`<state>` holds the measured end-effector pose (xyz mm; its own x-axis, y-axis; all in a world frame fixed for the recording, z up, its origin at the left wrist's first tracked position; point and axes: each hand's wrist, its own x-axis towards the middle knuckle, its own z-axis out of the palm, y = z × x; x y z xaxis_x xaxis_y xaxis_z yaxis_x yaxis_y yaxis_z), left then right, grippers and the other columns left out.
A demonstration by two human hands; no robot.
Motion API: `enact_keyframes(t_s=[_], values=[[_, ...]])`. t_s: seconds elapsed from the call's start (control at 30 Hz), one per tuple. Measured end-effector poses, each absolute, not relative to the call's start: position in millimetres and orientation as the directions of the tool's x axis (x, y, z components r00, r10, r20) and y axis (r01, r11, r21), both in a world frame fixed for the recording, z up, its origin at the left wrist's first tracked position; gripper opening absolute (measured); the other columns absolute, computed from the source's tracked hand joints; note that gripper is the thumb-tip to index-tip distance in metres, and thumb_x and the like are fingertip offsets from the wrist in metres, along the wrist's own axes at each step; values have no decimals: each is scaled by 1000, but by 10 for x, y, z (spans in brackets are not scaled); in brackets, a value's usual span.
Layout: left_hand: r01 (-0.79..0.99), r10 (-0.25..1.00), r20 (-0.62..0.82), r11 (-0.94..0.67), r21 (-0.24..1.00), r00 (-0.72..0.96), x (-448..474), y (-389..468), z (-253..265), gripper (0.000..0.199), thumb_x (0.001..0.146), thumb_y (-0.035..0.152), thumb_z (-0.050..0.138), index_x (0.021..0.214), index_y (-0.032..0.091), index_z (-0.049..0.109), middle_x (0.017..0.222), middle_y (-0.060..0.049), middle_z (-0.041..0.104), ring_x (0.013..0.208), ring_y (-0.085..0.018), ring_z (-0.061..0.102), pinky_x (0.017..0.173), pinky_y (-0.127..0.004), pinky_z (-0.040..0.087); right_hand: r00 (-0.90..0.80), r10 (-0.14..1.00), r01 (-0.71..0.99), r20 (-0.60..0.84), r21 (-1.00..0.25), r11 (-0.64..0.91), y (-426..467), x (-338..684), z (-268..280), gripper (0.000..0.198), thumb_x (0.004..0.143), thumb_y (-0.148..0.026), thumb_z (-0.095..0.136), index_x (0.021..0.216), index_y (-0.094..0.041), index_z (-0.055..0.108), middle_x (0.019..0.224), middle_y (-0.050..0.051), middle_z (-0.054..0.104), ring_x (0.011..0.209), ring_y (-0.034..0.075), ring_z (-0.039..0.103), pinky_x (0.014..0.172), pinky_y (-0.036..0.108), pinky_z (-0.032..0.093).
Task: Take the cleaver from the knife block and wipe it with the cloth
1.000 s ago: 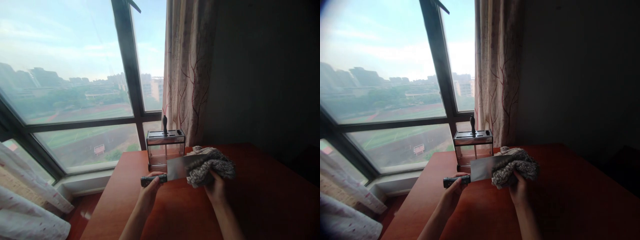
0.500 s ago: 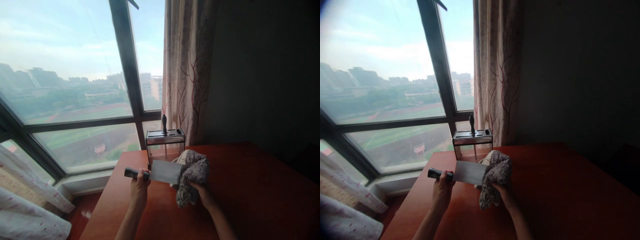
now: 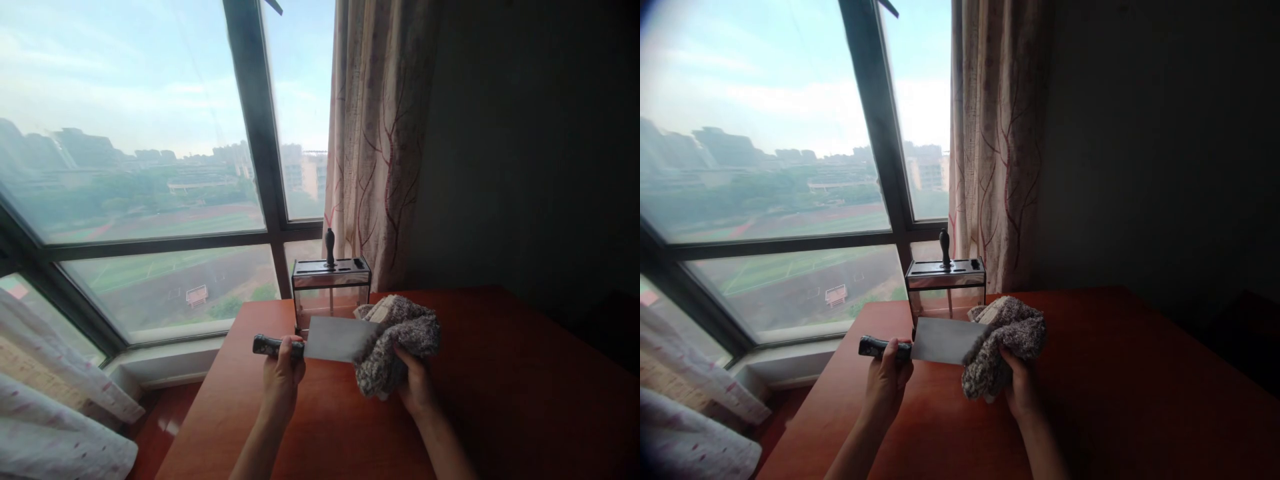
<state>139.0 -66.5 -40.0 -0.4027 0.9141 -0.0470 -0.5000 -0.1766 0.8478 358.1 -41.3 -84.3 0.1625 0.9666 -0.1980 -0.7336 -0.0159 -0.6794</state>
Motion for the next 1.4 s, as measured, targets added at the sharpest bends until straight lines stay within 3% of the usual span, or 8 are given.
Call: enact_keyframes(t_s=[0.1,0.27,0.53,0.7,0.87,1.2,1.4], values=[[-557,913,-66,-187,809,-403,1416,-659,-395,25,68,36,72,77,14,63,63,3,62,33,-1,35,33,-15,18,156,969,-743,-193,-670,-14,-419,3585,-838,39,58,-27,82,95,-23,70,93,-1,75,84,23,68,75,34,55],[-708,904,-154,-197,678,-399,1384,-610,-415,24,65,32,75,76,13,64,54,6,54,34,-1,36,32,-13,26,62,981,-741,-183,-667,-78,-472,3524,-780,38,59,-30,83,94,-24,71,94,-1,74,91,23,67,80,35,54],[-839,922,-178,-217,499,-344,1497,-620,-521,22,70,30,76,80,12,66,68,3,61,43,0,43,39,-10,37,-101,990,-801,-100,-582,-141,-577,3322,-754,35,56,-29,84,89,-28,72,94,-1,74,97,24,65,91,38,49],[-784,974,-180,5,621,-137,1750,-733,-615,33,72,39,74,93,16,66,70,-1,65,53,-10,56,48,-20,46,-184,980,-819,-81,-538,-198,-636,3190,-775,38,54,-31,84,90,-28,72,92,0,74,97,26,65,93,43,48],[-674,984,-131,18,738,-117,1793,-774,-668,36,68,38,77,94,14,68,76,-6,68,63,-14,60,55,-24,47,-153,974,-849,-166,-483,-216,-571,3241,-778,29,57,-32,83,83,-25,72,90,1,75,92,23,67,89,38,51],[-588,950,-191,9,809,-248,1738,-730,-632,41,56,40,84,86,15,73,72,-3,64,61,-9,52,54,-19,41,94,974,-935,-205,-355,16,-371,3725,-698,33,70,-25,71,102,-32,67,99,-6,74,92,17,68,87,35,52],[-463,939,-168,10,886,-301,1844,-776,-752,48,57,49,80,91,16,73,84,-7,69,77,-20,60,68,-27,46,6,975,-945,-222,-319,-66,-466,3504,-728,28,65,-24,74,93,-27,70,96,-2,75,90,20,68,85,38,54]])
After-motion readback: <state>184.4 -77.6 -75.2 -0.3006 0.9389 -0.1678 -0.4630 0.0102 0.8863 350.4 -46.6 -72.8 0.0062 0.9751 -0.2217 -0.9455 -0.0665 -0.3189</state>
